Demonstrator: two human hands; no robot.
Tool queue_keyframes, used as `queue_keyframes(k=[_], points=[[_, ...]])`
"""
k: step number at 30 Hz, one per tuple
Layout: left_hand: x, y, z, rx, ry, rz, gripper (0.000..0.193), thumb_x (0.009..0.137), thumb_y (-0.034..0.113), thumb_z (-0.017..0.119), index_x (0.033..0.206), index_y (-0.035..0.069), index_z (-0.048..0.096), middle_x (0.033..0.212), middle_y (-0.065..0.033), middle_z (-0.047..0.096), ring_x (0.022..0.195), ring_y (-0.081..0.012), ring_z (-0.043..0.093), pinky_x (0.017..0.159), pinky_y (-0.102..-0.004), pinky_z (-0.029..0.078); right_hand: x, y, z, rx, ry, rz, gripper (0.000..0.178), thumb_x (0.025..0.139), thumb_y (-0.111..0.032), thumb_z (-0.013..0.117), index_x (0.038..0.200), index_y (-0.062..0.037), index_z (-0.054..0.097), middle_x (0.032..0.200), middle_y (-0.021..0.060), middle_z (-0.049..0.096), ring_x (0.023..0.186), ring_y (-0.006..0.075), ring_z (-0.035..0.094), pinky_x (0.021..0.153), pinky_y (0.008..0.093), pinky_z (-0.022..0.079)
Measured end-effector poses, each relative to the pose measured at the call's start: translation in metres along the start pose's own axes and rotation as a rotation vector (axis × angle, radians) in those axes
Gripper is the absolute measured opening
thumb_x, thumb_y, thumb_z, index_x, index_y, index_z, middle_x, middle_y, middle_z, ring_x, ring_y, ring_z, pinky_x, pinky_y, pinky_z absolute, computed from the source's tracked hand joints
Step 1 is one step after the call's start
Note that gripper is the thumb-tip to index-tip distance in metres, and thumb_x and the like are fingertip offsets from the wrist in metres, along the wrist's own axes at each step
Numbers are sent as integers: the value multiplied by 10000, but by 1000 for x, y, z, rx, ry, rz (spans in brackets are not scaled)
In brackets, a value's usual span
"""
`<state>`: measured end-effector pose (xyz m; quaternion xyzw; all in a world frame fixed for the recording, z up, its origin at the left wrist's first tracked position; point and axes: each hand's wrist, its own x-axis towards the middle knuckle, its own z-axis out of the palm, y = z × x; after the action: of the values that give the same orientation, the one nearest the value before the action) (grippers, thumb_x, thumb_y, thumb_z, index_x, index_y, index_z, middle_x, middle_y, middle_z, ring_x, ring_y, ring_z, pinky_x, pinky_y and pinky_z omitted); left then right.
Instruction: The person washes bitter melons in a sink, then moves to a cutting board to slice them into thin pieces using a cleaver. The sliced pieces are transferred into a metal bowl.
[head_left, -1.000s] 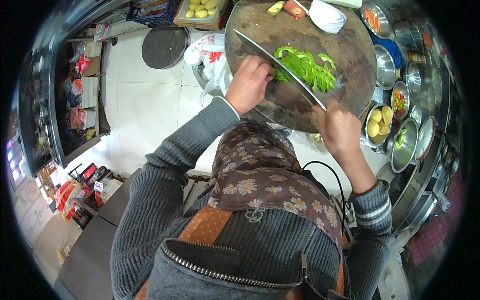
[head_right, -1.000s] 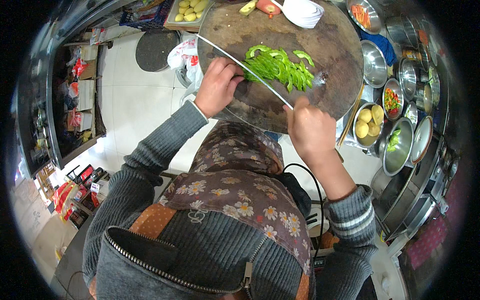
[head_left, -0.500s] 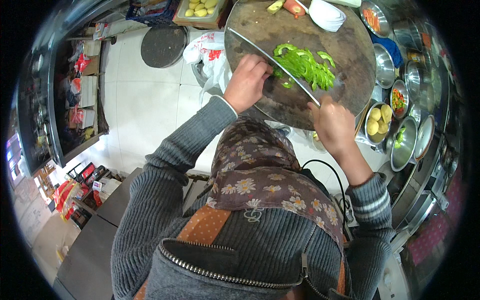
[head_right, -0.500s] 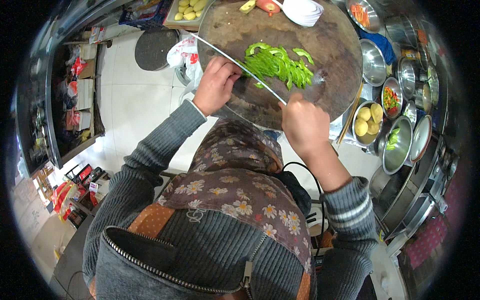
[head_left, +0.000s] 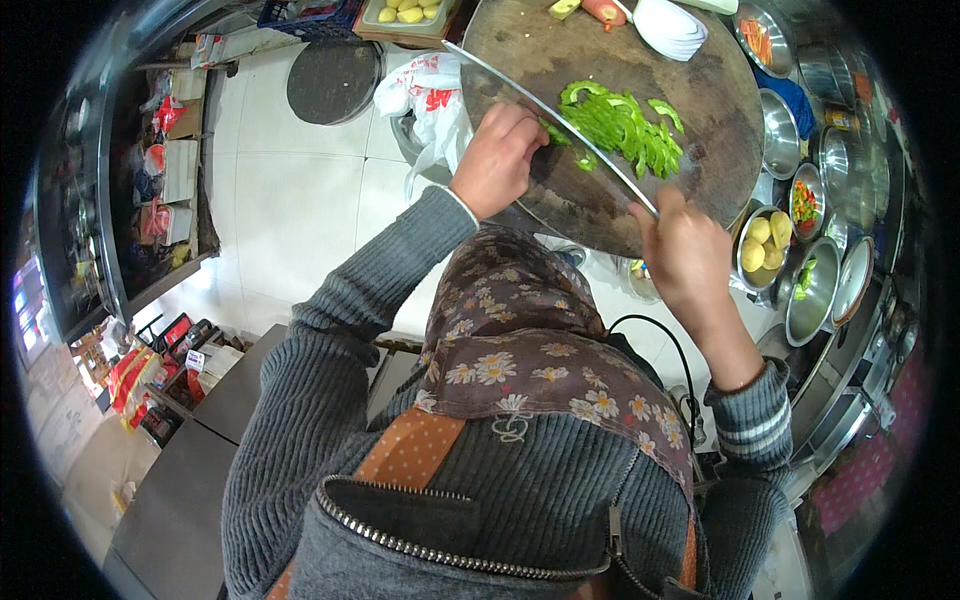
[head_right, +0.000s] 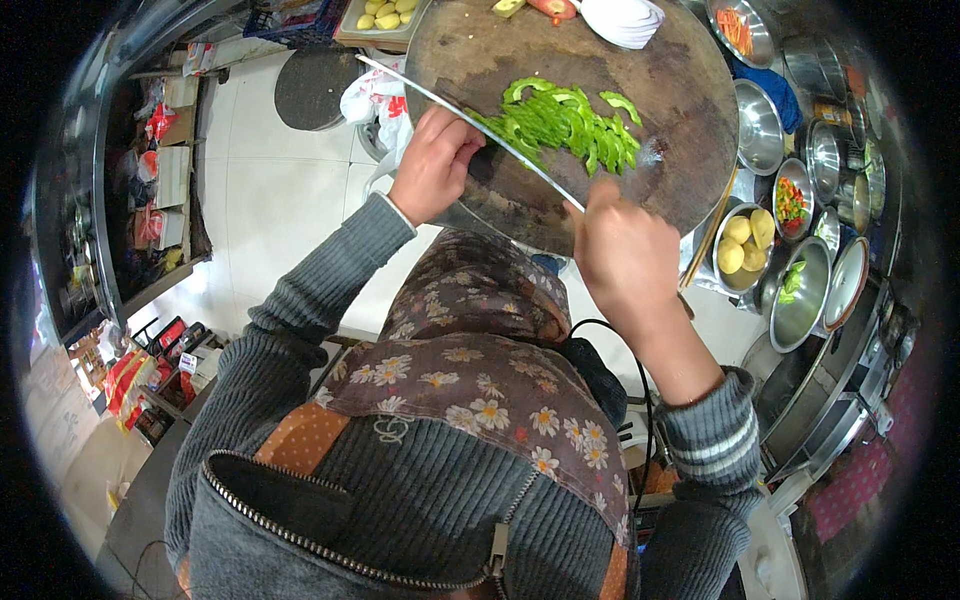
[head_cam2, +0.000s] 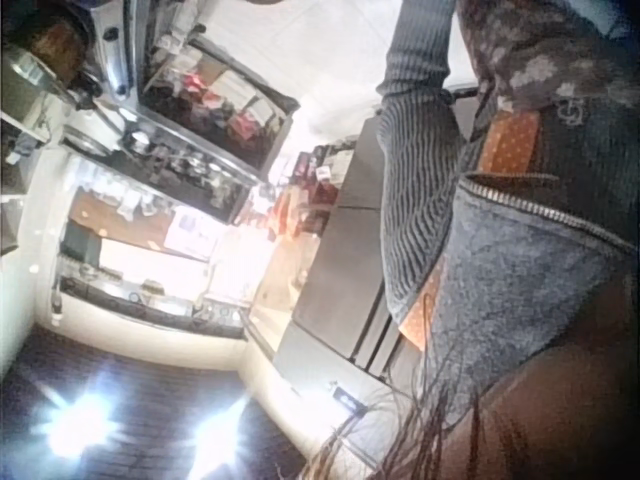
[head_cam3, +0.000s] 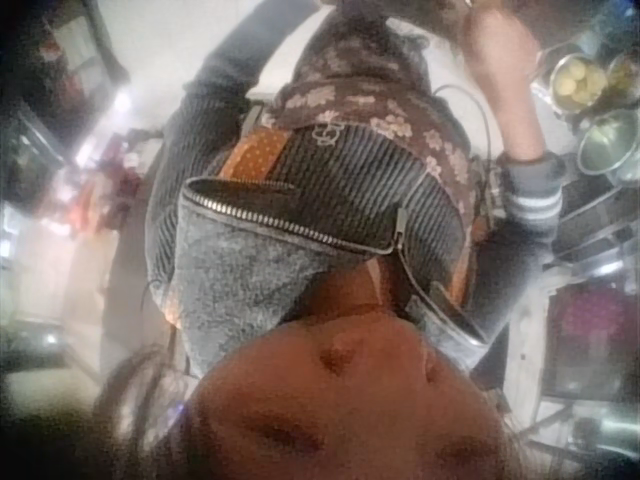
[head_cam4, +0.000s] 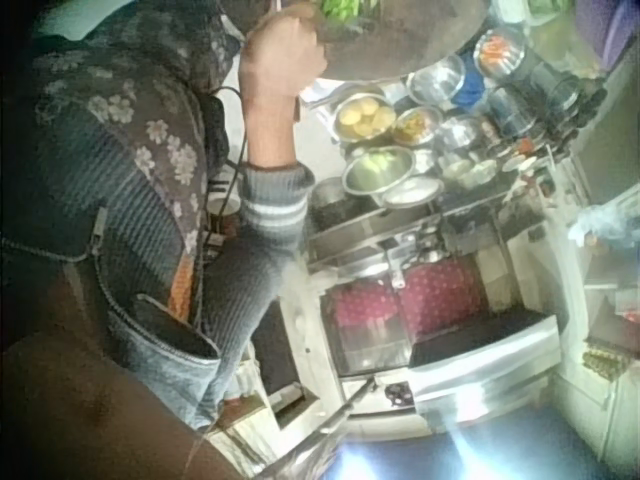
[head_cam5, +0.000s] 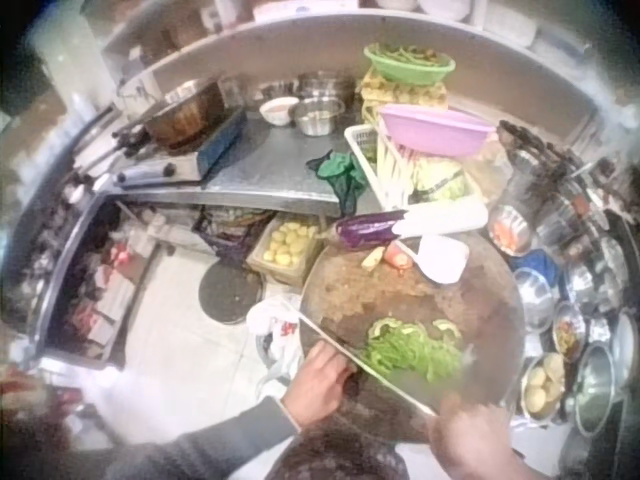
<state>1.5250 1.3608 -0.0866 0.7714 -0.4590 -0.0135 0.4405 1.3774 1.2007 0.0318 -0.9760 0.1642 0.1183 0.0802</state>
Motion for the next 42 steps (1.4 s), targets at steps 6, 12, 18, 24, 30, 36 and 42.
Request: queue_keyframes(k=[6,12,18,24,30,36,42], points=[[-3,-5,0,-21,41,41,150,706,-64,618,815,25,566,888,-124,545,897,-333,526,794,-396,438,-1,1,-4,3,6,13,285,892,-296,589,805,-31,530,623,185,624,594,372,638,524,458,507],[-5,-5,-3,-24,20,25,157,700,-78,604,812,21,557,872,-121,541,866,-331,533,765,-392,446,3,4,8,9,-21,-2,295,891,-302,589,802,-27,527,637,191,628,602,379,637,539,473,505],[-4,-4,-5,4,63,13,156,692,-85,597,794,19,541,887,-123,552,866,-330,544,752,-391,452,-5,-4,-3,16,-43,51,286,884,-286,600,800,-25,517,640,193,626,610,377,637,538,474,502],[-6,-5,-4,13,108,19,160,686,-87,593,783,24,531,874,-121,569,864,-323,560,748,-382,462,-3,-6,-7,34,-24,21,294,881,-286,607,795,-21,512,635,201,620,609,378,635,532,475,498],[-6,-4,-4,15,105,2,166,674,-82,603,768,36,533,852,-99,588,828,-306,580,721,-376,474,2,-2,8,44,-25,-4,309,887,-299,602,786,-20,516,630,197,618,602,378,633,514,470,495],[-10,-9,-3,21,111,26,167,672,-76,612,760,38,528,835,-90,592,817,-296,585,712,-371,478,-1,-10,-3,43,-52,36,310,891,-309,597,784,-25,529,633,187,623,607,377,633,525,468,497],[-14,-8,-3,1,117,4,163,679,-73,605,763,39,521,834,-90,597,800,-295,582,693,-367,474,-3,-11,-7,54,-23,27,321,886,-313,605,785,-20,521,611,194,613,588,385,626,522,470,495]])
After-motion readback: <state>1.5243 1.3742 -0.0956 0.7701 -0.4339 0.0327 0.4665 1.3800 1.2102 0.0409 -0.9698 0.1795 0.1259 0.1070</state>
